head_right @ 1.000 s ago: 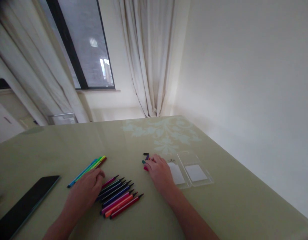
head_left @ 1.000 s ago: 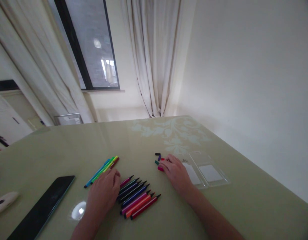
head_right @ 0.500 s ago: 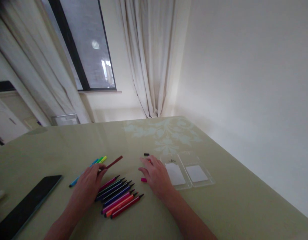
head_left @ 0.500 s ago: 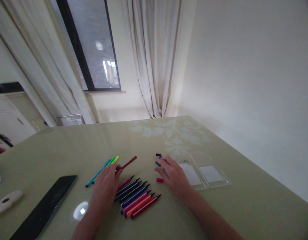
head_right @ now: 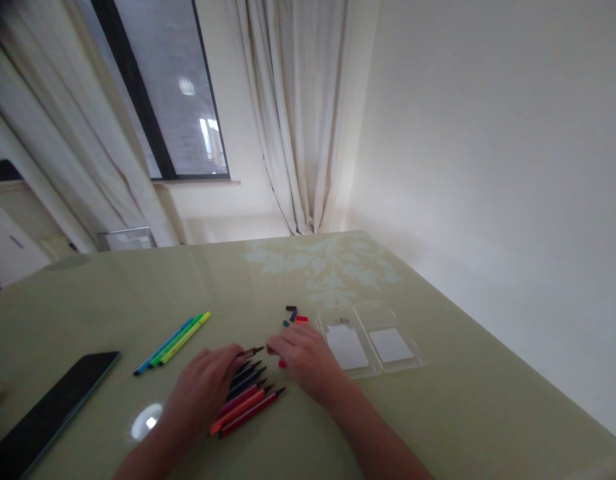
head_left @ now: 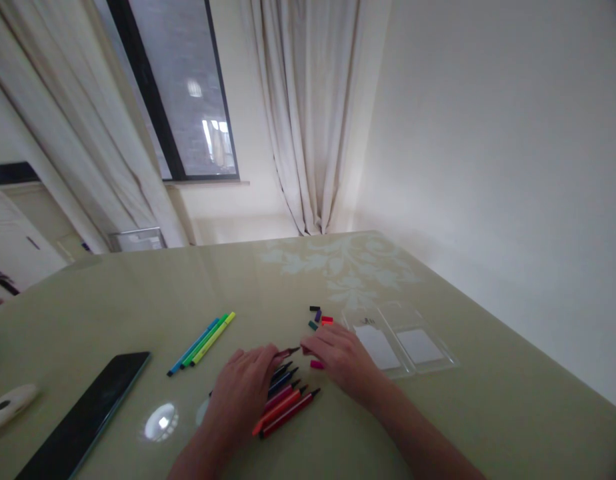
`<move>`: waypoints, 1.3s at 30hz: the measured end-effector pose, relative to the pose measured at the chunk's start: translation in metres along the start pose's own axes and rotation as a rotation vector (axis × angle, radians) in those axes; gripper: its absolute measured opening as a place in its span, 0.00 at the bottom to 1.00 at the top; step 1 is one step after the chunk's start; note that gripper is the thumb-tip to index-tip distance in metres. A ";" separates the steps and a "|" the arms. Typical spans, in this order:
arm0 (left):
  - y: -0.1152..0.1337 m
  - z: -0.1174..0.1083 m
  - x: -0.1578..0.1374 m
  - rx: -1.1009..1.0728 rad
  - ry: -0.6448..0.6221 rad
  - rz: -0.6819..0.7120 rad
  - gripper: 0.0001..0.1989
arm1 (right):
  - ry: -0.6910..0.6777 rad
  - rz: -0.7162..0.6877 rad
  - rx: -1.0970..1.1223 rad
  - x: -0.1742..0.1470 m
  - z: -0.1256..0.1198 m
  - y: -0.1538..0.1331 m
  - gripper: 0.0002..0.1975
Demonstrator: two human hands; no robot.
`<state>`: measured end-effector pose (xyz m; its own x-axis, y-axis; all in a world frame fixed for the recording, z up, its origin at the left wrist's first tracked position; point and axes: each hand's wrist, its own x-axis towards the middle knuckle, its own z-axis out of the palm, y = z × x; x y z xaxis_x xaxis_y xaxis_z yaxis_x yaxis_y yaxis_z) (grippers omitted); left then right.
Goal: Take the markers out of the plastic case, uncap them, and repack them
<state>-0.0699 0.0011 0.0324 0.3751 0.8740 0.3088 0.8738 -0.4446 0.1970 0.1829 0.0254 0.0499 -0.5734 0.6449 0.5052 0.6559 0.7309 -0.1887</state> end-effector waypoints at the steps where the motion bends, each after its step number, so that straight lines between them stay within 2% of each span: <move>1: -0.008 -0.003 0.000 0.008 0.010 -0.064 0.21 | 0.041 0.045 0.010 -0.001 -0.005 0.008 0.07; 4: -0.032 -0.011 -0.001 0.018 0.087 -0.255 0.22 | 0.167 0.267 0.037 -0.004 -0.019 0.031 0.08; 5: -0.038 -0.013 -0.001 0.034 0.112 -0.299 0.22 | 0.174 0.326 0.047 -0.004 -0.021 0.034 0.08; 7: -0.046 -0.013 -0.002 0.064 0.127 -0.346 0.21 | 0.102 0.380 0.055 -0.003 -0.021 0.033 0.08; 11: -0.049 -0.008 -0.004 0.029 0.041 -0.354 0.21 | -0.111 0.360 0.017 0.004 -0.008 0.013 0.07; 14: -0.051 -0.004 -0.003 0.006 0.056 -0.394 0.22 | -0.179 0.366 0.003 0.006 0.000 0.004 0.07; 18: -0.060 -0.007 -0.004 0.090 0.146 -0.514 0.21 | -0.173 0.397 -0.009 0.005 0.002 0.006 0.08; 21: -0.067 -0.011 -0.008 0.191 0.163 -0.554 0.20 | -0.126 0.410 -0.012 0.003 -0.001 0.011 0.09; 24: -0.071 -0.012 -0.011 0.224 0.137 -0.582 0.22 | -0.102 0.411 0.036 0.003 -0.008 0.015 0.08; 29: -0.072 -0.012 -0.012 0.185 0.067 -0.601 0.20 | -0.175 0.352 0.127 0.001 -0.015 0.013 0.08; 33: -0.073 -0.013 -0.012 0.191 0.044 -0.595 0.17 | -0.237 0.313 0.145 -0.001 -0.011 0.008 0.10; 39: -0.073 -0.009 -0.010 0.121 -0.009 -0.568 0.16 | -0.231 0.338 0.116 0.001 -0.006 0.011 0.04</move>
<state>-0.1399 0.0230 0.0233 -0.1612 0.9708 0.1776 0.9677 0.1201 0.2216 0.1923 0.0331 0.0531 -0.4394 0.8759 0.1992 0.7738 0.4817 -0.4112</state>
